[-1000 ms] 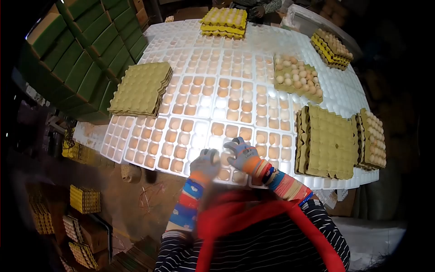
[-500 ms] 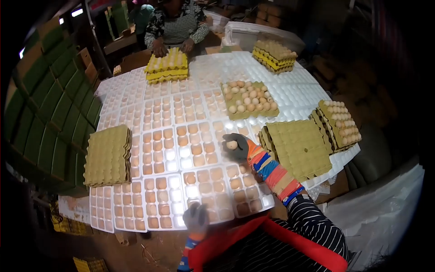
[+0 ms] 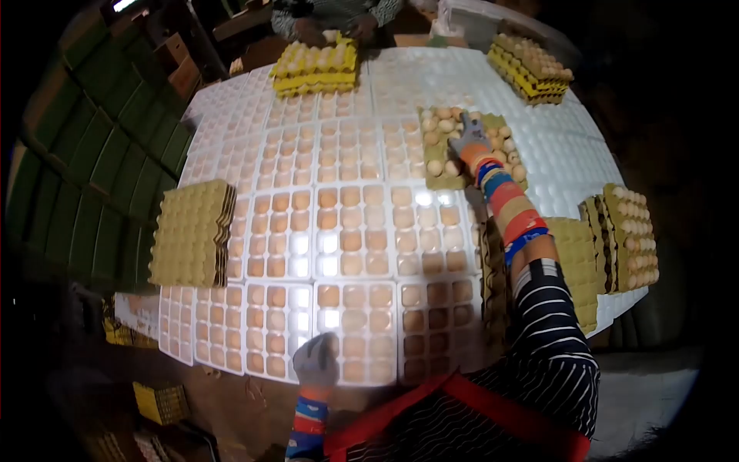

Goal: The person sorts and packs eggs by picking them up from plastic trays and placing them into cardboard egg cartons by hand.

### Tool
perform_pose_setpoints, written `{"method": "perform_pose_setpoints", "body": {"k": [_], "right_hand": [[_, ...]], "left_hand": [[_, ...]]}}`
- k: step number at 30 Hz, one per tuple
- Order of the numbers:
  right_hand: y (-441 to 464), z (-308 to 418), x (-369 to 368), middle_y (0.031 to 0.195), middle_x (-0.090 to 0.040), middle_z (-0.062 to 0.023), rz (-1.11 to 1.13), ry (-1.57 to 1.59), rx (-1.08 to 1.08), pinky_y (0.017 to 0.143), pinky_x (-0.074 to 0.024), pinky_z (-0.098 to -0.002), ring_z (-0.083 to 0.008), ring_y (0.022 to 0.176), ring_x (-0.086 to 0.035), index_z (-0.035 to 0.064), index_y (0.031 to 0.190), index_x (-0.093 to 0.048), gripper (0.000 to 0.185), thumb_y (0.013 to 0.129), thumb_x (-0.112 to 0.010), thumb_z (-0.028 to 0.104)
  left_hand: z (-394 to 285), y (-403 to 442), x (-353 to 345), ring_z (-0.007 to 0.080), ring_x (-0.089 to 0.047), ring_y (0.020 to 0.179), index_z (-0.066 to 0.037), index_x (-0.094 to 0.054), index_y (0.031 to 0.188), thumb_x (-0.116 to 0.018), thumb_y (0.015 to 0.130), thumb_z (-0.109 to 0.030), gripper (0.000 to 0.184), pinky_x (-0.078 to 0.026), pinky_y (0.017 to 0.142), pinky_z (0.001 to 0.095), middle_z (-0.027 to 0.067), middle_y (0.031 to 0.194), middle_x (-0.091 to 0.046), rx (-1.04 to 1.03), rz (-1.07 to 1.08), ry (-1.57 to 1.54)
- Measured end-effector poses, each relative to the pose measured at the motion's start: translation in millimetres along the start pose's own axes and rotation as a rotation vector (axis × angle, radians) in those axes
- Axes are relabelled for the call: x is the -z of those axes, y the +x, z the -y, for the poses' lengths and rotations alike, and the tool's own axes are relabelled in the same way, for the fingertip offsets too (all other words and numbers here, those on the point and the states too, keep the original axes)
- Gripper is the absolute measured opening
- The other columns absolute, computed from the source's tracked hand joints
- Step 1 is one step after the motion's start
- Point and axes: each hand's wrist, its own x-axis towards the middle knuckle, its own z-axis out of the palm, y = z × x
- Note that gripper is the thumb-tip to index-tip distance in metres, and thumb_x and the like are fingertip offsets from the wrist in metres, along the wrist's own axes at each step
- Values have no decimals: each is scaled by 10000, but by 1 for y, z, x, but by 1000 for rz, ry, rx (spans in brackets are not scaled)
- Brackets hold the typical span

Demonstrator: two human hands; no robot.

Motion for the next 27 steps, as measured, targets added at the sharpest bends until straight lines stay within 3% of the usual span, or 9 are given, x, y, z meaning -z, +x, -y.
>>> {"method": "perform_pose_setpoints", "body": {"k": [4, 6, 7, 11, 17, 21, 24, 25, 27], "right_hand": [[-29, -1, 41, 1134, -564, -169, 218, 418, -17, 816, -475, -367, -304, 984, -574, 87, 1227, -510, 522, 767, -660, 284], [-52, -14, 67, 1083, -606, -132, 319, 631, -34, 776, -493, -329, -244, 928, -607, 100, 1185, -567, 481, 766, -693, 299], [-99, -16, 111, 1072, -601, -75, 285, 538, 75, 760, -488, -257, -121, 905, -573, 67, 1201, -560, 410, 813, -653, 158], [-209, -53, 180, 1066, -610, -42, 246, 607, -57, 775, -478, -248, -103, 885, -568, 23, 1206, -547, 390, 827, -613, 83], [-340, -81, 219, 1184, -516, -179, 124, -207, -59, 966, -378, -425, -367, 1128, -472, 117, 1241, -535, 746, 650, -718, 532], [-361, -117, 224, 1336, -427, -204, 196, -510, -39, 1027, -319, -437, -388, 1234, -390, 139, 1350, -411, 959, 595, -702, 654], [-347, -198, 203, 1367, -399, -203, -43, -297, -608, 1042, -306, -415, -387, 1253, -370, 97, 1377, -361, 1001, 612, -697, 649], [-339, -193, 213, 1283, -494, -209, -31, -211, -782, 971, -383, -384, -345, 1149, -491, 47, 1343, -408, 931, 659, -682, 615], [-326, -227, 208, 1055, -624, -185, 161, 122, -615, 820, -459, -345, -263, 934, -596, 18, 1214, -537, 703, 715, -696, 488]], "left_hand": [[-3, 13, -9, 259, -517, 1071, -137, -664, 1022, -660, 753, -178, 272, -297, 1021, 506, 93, 1067, -600, -80, -63, 133], [-14, 39, -9, 280, -501, 1062, -151, -598, 1154, -664, 696, -193, 464, -336, 975, 468, 130, 1093, -557, -160, 103, 195], [-17, 47, -20, 288, -499, 1045, -153, -573, 1184, -665, 675, -196, 519, -356, 947, 456, 133, 1085, -548, -197, 243, 208], [-5, 51, -33, 312, -491, 991, -153, -572, 1152, -672, 688, -237, 482, -359, 882, 444, 126, 1047, -537, -183, 236, -29], [-3, 32, -31, 423, -170, 1355, -189, -334, 1418, -544, 805, -456, 701, -41, 1093, 563, 244, 1466, -208, -96, 441, 410], [-4, 23, -25, 380, -188, 1359, -133, -308, 1425, -624, 750, -338, 773, -72, 1105, 522, 229, 1460, -228, 25, 317, 431], [-31, 25, -33, 390, -281, 1291, -115, -413, 1356, -665, 723, -309, 708, -169, 1082, 502, 220, 1390, -325, -75, 198, 193], [-51, 23, -41, 393, -309, 1263, -108, -443, 1330, -671, 718, -301, 681, -205, 1067, 499, 219, 1362, -354, -155, 157, 94], [-92, 17, -70, 410, -388, 1192, -131, -478, 1311, -690, 718, -274, 646, -301, 997, 509, 200, 1311, -425, -385, 216, -65]]}}
